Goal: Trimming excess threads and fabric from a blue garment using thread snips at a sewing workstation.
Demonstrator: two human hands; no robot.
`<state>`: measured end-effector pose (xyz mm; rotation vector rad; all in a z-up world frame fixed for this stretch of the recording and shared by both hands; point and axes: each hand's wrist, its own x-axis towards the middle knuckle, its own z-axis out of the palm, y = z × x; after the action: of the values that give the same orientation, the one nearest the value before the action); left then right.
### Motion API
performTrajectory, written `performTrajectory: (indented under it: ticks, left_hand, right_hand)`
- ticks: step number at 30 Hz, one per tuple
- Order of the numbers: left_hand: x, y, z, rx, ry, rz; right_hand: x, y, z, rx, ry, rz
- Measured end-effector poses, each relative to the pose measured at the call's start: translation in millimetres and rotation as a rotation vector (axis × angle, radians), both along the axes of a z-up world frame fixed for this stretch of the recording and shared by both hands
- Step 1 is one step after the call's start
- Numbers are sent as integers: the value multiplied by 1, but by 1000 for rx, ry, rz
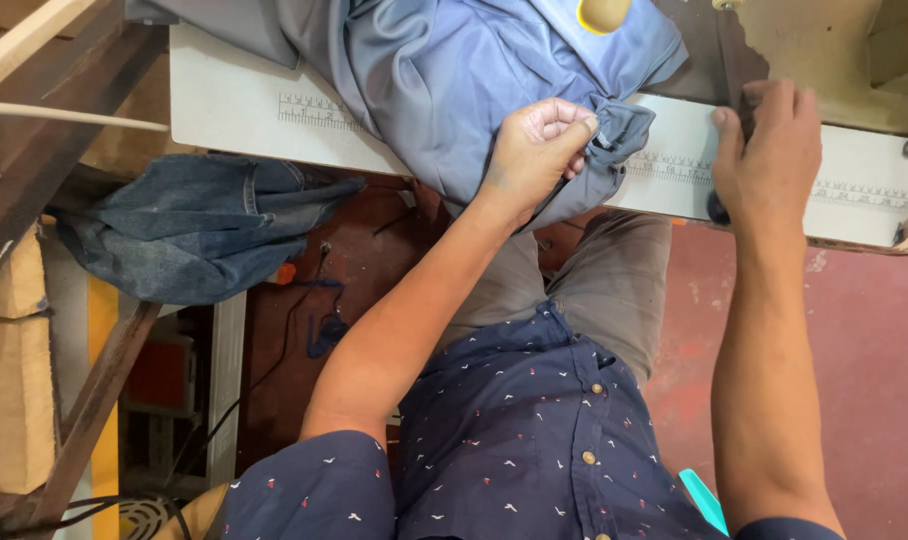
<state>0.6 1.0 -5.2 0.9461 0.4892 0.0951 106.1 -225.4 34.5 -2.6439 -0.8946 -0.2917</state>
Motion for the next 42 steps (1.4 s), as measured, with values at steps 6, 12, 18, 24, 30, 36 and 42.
performTrajectory:
  ticks: [6,12,18,24,30,36,42]
  left_hand:
    - [0,1,-6,1,-13,-8]
    - [-2,1,1,31,9,-30]
    - [-6,3,4,51,-41,-18]
    - [-7,0,3,89,-79,-17]
    - [-8,0,5,113,-52,-10]
    - [-9,0,-1,81,-73,-26]
    - [-10,-7,-17,54,-184,31]
  right_hand:
    - [-62,19,68,-51,319,30]
    - [-93,70,85,202,769,-20]
    - [-82,84,69,190,862,0]
    - [-73,78,78,348,1010,24]
    - [-87,86,122,237,1047,-171]
    - [-84,75,65,476,1103,13]
    - [-75,72,17,753,1074,23]
